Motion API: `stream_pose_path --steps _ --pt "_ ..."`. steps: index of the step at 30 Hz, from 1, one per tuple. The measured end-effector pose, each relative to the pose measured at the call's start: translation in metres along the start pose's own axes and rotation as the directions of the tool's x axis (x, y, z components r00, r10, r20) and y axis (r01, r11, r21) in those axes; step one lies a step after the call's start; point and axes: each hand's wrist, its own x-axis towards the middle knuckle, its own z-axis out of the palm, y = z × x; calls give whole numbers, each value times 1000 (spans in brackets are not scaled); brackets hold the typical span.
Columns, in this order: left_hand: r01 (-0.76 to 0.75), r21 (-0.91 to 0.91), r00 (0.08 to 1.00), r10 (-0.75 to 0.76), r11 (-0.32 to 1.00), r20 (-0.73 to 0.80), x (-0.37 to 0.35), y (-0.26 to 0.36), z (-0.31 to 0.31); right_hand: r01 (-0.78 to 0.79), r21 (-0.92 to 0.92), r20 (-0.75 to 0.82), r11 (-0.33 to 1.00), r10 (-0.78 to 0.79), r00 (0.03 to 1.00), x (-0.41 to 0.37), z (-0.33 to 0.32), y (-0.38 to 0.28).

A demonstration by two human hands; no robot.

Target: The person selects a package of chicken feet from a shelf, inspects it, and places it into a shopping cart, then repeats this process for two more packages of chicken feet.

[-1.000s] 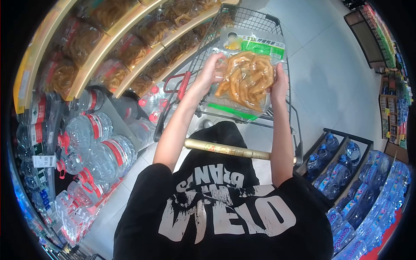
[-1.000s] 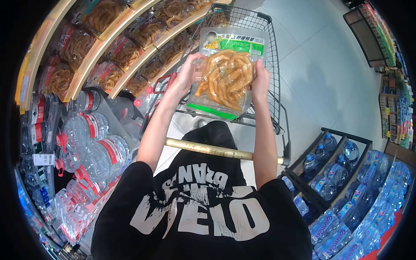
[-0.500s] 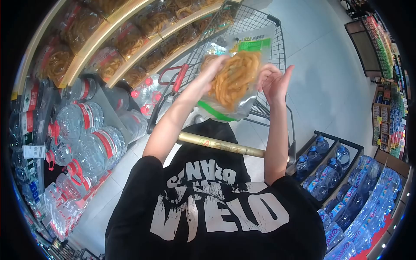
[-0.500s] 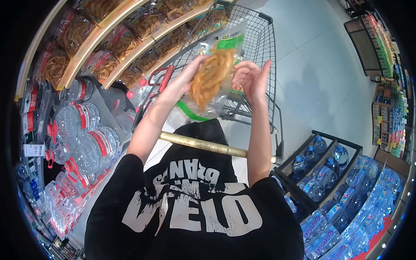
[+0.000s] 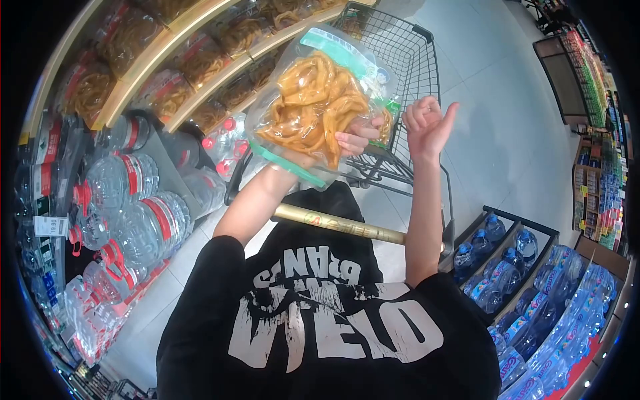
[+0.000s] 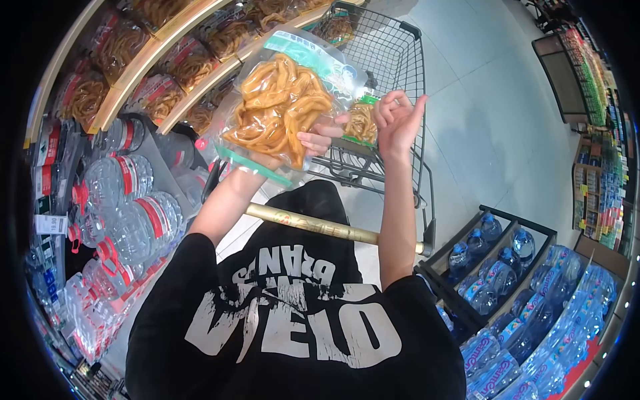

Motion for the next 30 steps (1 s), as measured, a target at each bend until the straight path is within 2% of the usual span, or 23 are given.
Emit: stream_pose_path --steps 2,4,8,10,18,21,23,24,25,26,27,28,29,30 --pt "-22 -16 999 22 1000 -35 0 -2 -1 -20 -19 -28 1000 19 999 -1 2 2" --pt "30 -50 996 -26 998 82 4 -2 -9 -34 -23 -11 999 34 999 -1 2 3" --pt "36 -76 997 -31 996 70 3 -1 -10 -40 -21 14 999 40 999 -1 3 4" --pt "45 -37 999 -45 998 7 3 0 -7 -38 -13 26 999 38 999 -1 3 4" --pt "22 -14 1000 -22 1000 9 2 4 -21 -70 -52 -3 996 69 998 -2 5 12" --pt "55 52 998 -56 997 21 8 18 -55 -88 -82 11 993 89 996 0 -1 16" --pt "77 108 996 -81 991 32 15 16 -49 -115 -118 178 986 135 975 2 -3 14" --pt "-132 256 902 223 958 -369 17 12 -46 -113 -121 177 986 133 975 2 -3 16" --pt "-246 462 576 511 852 -638 20 8 -40 -106 -102 172 989 122 978 -2 16 13" --pt "-247 459 578 510 853 -637 25 7 -42 -100 -83 166 992 112 980 -6 26 11" --pt "-271 587 471 637 763 -611 30 7 -45 -102 -87 166 991 115 979 -12 25 9" --pt "-274 703 356 749 656 -560 34 10 -50 -189 -76 82 979 195 977 -17 24 6" --pt "-125 856 382 821 501 -425 22 25 -95 -273 -56 0 960 273 962 -18 22 5" --pt "-127 857 382 822 500 -423 22 26 -92 -272 -58 2 961 272 962 -16 13 5"
